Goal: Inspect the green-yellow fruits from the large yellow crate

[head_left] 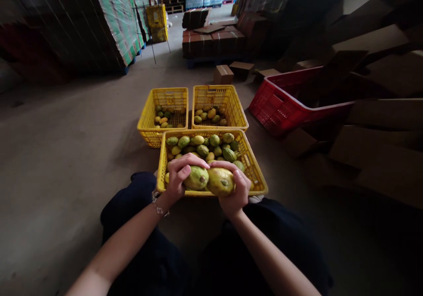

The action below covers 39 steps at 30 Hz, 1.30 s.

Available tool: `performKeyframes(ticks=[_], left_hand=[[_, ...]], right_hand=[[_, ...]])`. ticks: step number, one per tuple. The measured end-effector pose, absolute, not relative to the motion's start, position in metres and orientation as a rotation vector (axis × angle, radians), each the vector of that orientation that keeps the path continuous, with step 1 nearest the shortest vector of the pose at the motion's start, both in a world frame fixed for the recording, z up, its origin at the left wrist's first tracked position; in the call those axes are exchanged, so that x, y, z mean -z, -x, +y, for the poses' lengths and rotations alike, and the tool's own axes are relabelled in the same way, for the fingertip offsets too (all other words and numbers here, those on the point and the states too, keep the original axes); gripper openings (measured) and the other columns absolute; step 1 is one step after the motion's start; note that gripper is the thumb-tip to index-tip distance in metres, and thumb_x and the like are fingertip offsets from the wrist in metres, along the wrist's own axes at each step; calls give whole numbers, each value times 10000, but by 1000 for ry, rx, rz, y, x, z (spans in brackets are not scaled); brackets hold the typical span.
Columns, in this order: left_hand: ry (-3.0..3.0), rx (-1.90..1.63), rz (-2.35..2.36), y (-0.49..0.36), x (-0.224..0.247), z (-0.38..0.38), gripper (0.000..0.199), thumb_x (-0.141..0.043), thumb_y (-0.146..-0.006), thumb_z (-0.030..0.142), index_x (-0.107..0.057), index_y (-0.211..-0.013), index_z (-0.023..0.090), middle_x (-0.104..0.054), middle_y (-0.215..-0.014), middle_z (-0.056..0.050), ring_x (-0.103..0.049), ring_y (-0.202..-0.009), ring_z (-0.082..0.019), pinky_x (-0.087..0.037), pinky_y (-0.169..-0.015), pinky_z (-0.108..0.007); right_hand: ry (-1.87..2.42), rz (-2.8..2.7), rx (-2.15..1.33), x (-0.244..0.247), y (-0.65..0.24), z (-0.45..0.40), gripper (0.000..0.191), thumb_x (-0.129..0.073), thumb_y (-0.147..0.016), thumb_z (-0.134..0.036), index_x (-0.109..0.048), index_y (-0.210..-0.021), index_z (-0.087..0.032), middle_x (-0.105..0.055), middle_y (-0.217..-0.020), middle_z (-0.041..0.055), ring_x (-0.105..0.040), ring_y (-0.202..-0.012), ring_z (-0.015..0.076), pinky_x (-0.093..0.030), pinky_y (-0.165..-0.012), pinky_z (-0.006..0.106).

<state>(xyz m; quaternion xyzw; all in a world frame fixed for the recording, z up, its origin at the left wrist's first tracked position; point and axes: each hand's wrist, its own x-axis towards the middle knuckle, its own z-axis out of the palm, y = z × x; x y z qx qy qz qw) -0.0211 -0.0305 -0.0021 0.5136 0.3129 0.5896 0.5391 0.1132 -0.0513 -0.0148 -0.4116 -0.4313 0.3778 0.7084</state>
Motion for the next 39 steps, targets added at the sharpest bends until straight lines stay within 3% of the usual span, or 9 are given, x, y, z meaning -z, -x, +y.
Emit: performKeyframes(ticks=[8,17,34,39], left_hand=[[-1159,-1349,820,22,2,-29,287,-593,-750,407,-784,-766,193,-724,-837,-98,-623,-864,-275,-455,-887,-351],[-1290,-1357,798,22,3,-28,373,-458,-798,392,-784,-820,212,-741,-858,-76,-636,-841,-261,-468,-828,-332],[-1240,-1357,792,20,5,-20,329,-517,-796,370,-779,-801,170,-741,-819,-71,-644,-791,-230,-484,-779,-311],[-987,-1319,964,13,12,-11,329,-501,-779,356,-767,-763,163,-751,-835,-73,-676,-861,-237,-503,-828,-307]], right_hand=[[981,-960,-800,14,-113,-50,407,-409,-884,-370,-782,-772,-253,-751,-811,36,-659,-795,238,-485,-763,351],[989,-946,-815,14,-112,-49,410,-414,-892,-382,-778,-758,-246,-747,-807,34,-646,-782,231,-482,-750,342],[1047,-920,-822,15,-111,-46,422,-400,-890,-377,-761,-736,-221,-743,-792,39,-645,-765,217,-488,-736,328],[1138,-851,-949,23,-113,-33,392,-421,-842,-411,-732,-716,-209,-725,-770,37,-652,-800,229,-501,-770,343]])
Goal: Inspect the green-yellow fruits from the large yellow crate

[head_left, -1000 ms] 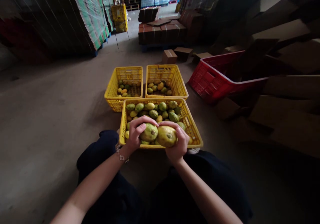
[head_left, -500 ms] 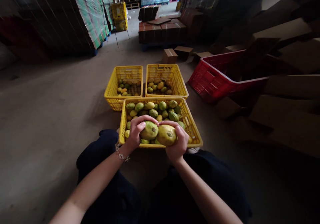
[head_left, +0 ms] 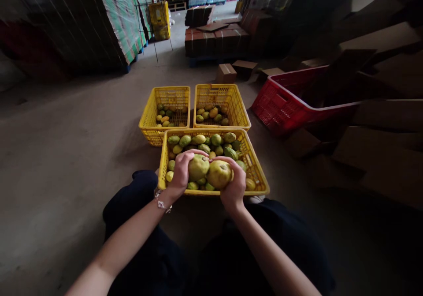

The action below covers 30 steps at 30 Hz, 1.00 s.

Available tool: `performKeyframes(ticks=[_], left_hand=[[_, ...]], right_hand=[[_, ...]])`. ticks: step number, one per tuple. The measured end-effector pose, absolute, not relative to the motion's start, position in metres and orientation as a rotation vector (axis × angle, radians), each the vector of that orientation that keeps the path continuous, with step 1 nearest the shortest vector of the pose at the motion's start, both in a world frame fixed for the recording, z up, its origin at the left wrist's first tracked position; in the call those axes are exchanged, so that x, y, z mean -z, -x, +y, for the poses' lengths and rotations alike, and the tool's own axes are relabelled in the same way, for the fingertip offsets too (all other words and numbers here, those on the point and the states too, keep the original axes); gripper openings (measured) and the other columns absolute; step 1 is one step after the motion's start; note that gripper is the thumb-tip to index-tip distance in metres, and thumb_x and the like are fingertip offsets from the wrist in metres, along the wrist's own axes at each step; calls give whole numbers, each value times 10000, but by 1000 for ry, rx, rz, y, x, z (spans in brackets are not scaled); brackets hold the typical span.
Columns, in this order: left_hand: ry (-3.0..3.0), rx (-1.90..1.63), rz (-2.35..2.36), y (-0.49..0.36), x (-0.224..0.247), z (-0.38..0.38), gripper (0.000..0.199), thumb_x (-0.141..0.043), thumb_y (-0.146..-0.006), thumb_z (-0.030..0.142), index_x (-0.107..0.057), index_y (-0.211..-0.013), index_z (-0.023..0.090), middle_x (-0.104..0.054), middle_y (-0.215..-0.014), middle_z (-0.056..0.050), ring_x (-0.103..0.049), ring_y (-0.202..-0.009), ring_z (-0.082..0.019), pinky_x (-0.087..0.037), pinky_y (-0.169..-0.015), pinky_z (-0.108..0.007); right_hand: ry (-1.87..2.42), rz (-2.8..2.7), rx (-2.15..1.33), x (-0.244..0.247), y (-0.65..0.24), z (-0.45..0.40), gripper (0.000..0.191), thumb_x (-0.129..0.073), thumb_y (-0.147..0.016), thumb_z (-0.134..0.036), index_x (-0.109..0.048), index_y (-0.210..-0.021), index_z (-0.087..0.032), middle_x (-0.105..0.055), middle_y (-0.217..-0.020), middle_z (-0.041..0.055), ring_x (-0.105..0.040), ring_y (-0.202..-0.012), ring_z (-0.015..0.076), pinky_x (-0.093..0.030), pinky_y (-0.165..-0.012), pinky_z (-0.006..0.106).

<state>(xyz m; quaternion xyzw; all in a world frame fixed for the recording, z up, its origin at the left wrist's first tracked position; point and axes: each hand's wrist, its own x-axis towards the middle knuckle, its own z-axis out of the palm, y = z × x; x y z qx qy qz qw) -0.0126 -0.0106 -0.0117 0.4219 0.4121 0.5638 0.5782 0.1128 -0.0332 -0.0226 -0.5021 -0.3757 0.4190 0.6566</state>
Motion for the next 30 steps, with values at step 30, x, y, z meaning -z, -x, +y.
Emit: performKeyframes(ticks=[30], left_hand=[[-225,-1008,1159,19,-13,3,168,-559,-875,293,-653,-893,155,-698,-801,-61,-675,-840,-202,-571,-638,-257]], right_hand=[[1337,-403,-1793,8,-129,-8,193,-519,-909,-360,-601,-943,-188,-668,-606,4,-607,-398,153,-516,-330,247]])
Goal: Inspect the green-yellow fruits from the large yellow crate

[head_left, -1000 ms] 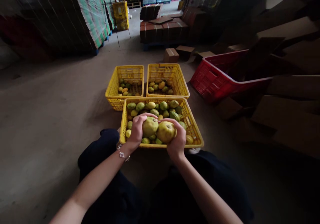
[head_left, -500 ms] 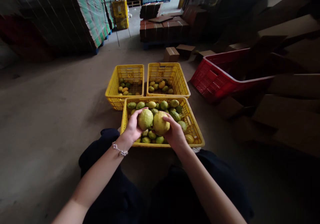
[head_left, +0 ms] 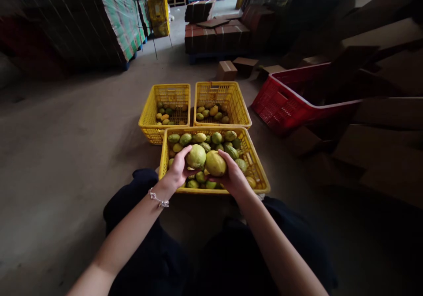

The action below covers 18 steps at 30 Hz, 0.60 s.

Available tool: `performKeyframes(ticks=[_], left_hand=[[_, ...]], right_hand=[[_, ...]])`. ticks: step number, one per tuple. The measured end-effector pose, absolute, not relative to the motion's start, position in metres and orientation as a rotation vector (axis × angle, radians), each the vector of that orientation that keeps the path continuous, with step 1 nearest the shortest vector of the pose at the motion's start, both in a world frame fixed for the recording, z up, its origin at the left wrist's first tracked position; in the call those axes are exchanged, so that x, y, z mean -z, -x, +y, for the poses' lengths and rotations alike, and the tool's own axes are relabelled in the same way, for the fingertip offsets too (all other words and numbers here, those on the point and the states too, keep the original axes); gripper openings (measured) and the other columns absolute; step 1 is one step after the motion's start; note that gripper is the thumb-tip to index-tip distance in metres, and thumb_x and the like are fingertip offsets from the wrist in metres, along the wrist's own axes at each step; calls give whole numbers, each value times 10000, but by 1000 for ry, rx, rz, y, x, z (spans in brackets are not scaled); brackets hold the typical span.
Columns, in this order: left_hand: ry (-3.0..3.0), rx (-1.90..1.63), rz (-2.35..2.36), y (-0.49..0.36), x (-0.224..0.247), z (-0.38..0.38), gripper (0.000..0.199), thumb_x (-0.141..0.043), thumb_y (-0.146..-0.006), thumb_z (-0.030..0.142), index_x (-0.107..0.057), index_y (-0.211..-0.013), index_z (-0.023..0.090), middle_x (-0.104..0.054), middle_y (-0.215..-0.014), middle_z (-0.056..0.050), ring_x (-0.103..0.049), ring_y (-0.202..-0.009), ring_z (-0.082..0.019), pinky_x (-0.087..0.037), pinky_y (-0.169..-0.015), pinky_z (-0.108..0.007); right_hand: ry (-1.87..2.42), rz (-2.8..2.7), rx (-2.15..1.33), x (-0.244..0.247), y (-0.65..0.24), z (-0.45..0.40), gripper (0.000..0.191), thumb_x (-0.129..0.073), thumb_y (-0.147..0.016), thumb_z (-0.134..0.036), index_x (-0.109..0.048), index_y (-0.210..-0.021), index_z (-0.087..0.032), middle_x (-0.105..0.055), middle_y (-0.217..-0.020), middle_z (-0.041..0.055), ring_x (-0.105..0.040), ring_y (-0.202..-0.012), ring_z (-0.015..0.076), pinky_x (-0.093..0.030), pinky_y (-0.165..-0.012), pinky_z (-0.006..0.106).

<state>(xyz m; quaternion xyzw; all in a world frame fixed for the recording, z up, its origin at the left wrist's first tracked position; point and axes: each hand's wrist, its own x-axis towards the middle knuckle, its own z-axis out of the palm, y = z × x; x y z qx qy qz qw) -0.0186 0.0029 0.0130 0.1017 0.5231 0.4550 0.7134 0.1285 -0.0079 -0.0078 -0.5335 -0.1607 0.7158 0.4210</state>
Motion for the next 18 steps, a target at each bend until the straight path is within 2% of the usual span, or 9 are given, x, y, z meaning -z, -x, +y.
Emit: performKeyframes(ticks=[3,8,15,18], left_hand=[[-224,-1018,1139,17,-9,3,154,-620,-856,311,-664,-906,172,-702,-797,-44,-676,-825,-190,-579,-655,-253],[-251,-1018,1183,15,-2,3,207,-576,-898,381,-659,-880,193,-692,-772,-32,-675,-784,-174,-566,-583,-221],[-315,-1071,1175,13,2,2,195,-574,-901,363,-657,-896,186,-728,-929,-65,-677,-1015,-212,-599,-736,-251],[-308,-1068,1168,13,0,1,186,-577,-897,356,-652,-889,186,-726,-930,-70,-667,-1051,-227,-600,-763,-270]], right_hand=[[1345,-394,-1788,3,-130,-7,219,-503,-916,-373,-606,-928,-180,-675,-597,11,-628,-416,169,-525,-334,259],[1336,-342,-1814,0,-129,-7,237,-483,-923,-383,-604,-911,-180,-674,-596,7,-633,-425,170,-532,-333,264],[1322,-287,-1789,4,-129,-8,202,-532,-893,-379,-607,-912,-193,-667,-618,0,-628,-468,162,-554,-356,276],[1301,-277,-1798,6,-130,-9,201,-569,-863,-391,-620,-899,-199,-669,-640,6,-630,-499,157,-552,-373,259]])
